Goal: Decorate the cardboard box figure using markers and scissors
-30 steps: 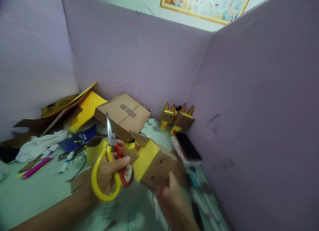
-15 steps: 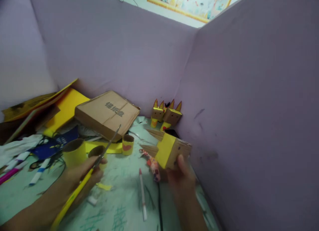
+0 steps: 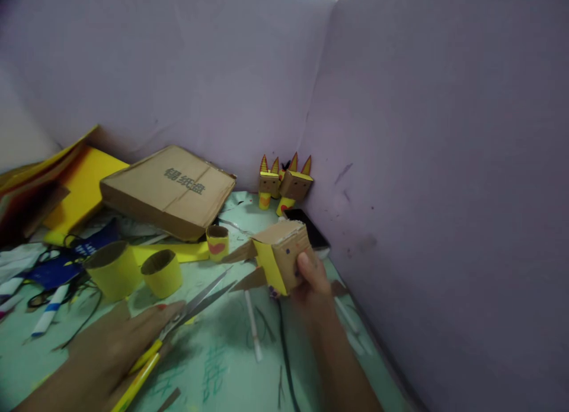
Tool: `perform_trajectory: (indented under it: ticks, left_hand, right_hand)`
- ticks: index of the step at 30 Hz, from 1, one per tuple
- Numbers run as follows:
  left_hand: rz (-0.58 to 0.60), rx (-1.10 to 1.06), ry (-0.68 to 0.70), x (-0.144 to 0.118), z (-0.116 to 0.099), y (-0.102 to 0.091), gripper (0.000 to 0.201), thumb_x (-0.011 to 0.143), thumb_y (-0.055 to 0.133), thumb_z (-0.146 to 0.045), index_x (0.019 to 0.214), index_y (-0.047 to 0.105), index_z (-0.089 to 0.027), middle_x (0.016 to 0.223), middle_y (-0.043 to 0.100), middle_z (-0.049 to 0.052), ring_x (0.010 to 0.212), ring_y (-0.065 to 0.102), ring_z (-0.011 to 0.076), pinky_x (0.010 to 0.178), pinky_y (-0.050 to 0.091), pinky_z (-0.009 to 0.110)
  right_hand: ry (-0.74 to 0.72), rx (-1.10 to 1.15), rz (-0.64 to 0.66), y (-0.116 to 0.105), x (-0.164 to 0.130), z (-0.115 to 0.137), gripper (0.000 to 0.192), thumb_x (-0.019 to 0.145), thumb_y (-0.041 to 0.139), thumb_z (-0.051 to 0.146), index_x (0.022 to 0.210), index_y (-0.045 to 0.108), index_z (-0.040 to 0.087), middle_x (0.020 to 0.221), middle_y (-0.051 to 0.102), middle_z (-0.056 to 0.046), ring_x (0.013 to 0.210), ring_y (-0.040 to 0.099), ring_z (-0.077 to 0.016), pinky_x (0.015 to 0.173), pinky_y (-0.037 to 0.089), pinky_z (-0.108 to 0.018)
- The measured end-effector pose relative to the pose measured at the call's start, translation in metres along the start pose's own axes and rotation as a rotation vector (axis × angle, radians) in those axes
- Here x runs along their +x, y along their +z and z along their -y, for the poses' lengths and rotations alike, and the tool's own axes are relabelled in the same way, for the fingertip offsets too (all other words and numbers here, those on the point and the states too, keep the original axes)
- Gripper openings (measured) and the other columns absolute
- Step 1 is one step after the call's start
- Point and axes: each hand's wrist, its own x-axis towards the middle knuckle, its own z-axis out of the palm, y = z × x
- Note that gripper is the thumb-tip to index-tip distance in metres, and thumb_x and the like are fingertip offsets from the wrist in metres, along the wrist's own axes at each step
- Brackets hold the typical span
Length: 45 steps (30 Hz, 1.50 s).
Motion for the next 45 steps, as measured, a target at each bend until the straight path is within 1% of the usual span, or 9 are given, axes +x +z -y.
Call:
perform_trajectory:
  ticks: [3,6,10,17,21,25,31,37,45]
  left_hand:
    - [0.036,0.019,-0.020,0.001,-0.010,0.001,0.056,0.086,0.045,-0.022,0.141,0.052,-0.026,0.130,0.067,0.013,0.107,0.069,0.0324,0.085,0.059,0.040]
    - [0.051,-0.003,-0.053,0.000,-0.022,0.002,0.062,0.080,0.048,-0.018,0.142,0.052,-0.024,0.131,0.066,0.014,0.110,0.067,0.0340,0.086,0.058,0.043]
    - [-0.058,-0.005,-0.094,-0.001,-0.034,0.004,0.064,0.077,0.044,-0.012,0.140,0.054,-0.022,0.130,0.067,0.015,0.109,0.066,0.0349,0.085,0.056,0.046]
    - [-0.042,0.067,-0.085,0.001,-0.040,0.004,0.066,0.078,0.036,-0.007,0.141,0.052,-0.020,0.126,0.068,0.016,0.103,0.068,0.0329,0.080,0.055,0.044]
    - [-0.061,0.100,-0.091,0.001,-0.042,0.004,0.067,0.078,0.035,-0.004,0.141,0.051,-0.021,0.128,0.067,0.016,0.104,0.068,0.0313,0.082,0.055,0.043]
    - [-0.068,0.068,-0.076,0.001,-0.044,0.002,0.067,0.078,0.033,-0.001,0.140,0.052,-0.018,0.129,0.067,0.016,0.102,0.068,0.0307,0.082,0.055,0.043]
    - [-0.008,0.070,-0.076,0.002,-0.041,0.001,0.070,0.076,0.035,0.000,0.142,0.048,-0.020,0.132,0.065,0.015,0.105,0.067,0.0294,0.085,0.056,0.043]
    - [0.019,0.048,-0.088,0.004,-0.043,-0.002,0.069,0.076,0.037,-0.001,0.141,0.050,-0.018,0.129,0.066,0.016,0.105,0.067,0.0326,0.084,0.056,0.048]
    - [0.034,0.024,-0.096,0.004,-0.042,-0.002,0.063,0.081,0.040,-0.008,0.143,0.048,-0.020,0.134,0.063,0.016,0.106,0.067,0.0317,0.087,0.056,0.050]
  right_hand:
    - [0.020,0.036,0.011,-0.002,-0.003,-0.002,0.071,0.074,0.070,0.059,0.137,0.055,0.031,0.120,0.071,-0.007,0.086,0.071,-0.0308,0.067,0.054,-0.042]
    - [0.018,0.015,-0.006,-0.002,-0.003,-0.004,0.071,0.072,0.071,0.060,0.136,0.057,0.031,0.116,0.073,-0.008,0.091,0.071,-0.0326,0.076,0.054,-0.047]
    - [-0.002,0.046,-0.058,-0.001,-0.005,-0.006,0.072,0.065,0.078,0.057,0.130,0.062,0.030,0.116,0.074,-0.007,0.105,0.067,-0.0370,0.086,0.053,-0.051]
    - [-0.027,0.101,-0.073,0.002,-0.011,-0.006,0.061,0.076,0.071,0.055,0.133,0.058,0.037,0.126,0.070,-0.004,0.116,0.062,-0.0354,0.084,0.054,-0.049]
    - [-0.009,0.095,-0.149,0.009,-0.013,-0.005,0.070,0.070,0.075,0.056,0.135,0.058,0.035,0.132,0.066,-0.005,0.119,0.060,-0.0385,0.079,0.056,-0.050]
    - [-0.002,0.114,-0.154,0.009,-0.013,-0.007,0.069,0.069,0.075,0.056,0.133,0.058,0.038,0.130,0.068,-0.004,0.113,0.063,-0.0381,0.071,0.056,-0.048]
    - [-0.092,0.094,-0.061,0.003,-0.011,-0.014,0.054,0.081,0.065,0.057,0.131,0.061,0.037,0.116,0.075,-0.003,0.101,0.070,-0.0334,0.086,0.054,-0.052]
    - [-0.145,0.148,0.022,-0.001,-0.010,-0.014,0.045,0.081,0.069,0.051,0.123,0.068,0.033,0.105,0.079,-0.002,0.095,0.073,-0.0313,0.093,0.052,-0.052]
    - [-0.140,0.153,0.020,-0.001,-0.010,-0.013,0.041,0.081,0.069,0.051,0.118,0.071,0.032,0.105,0.079,-0.003,0.092,0.074,-0.0304,0.089,0.055,-0.051]
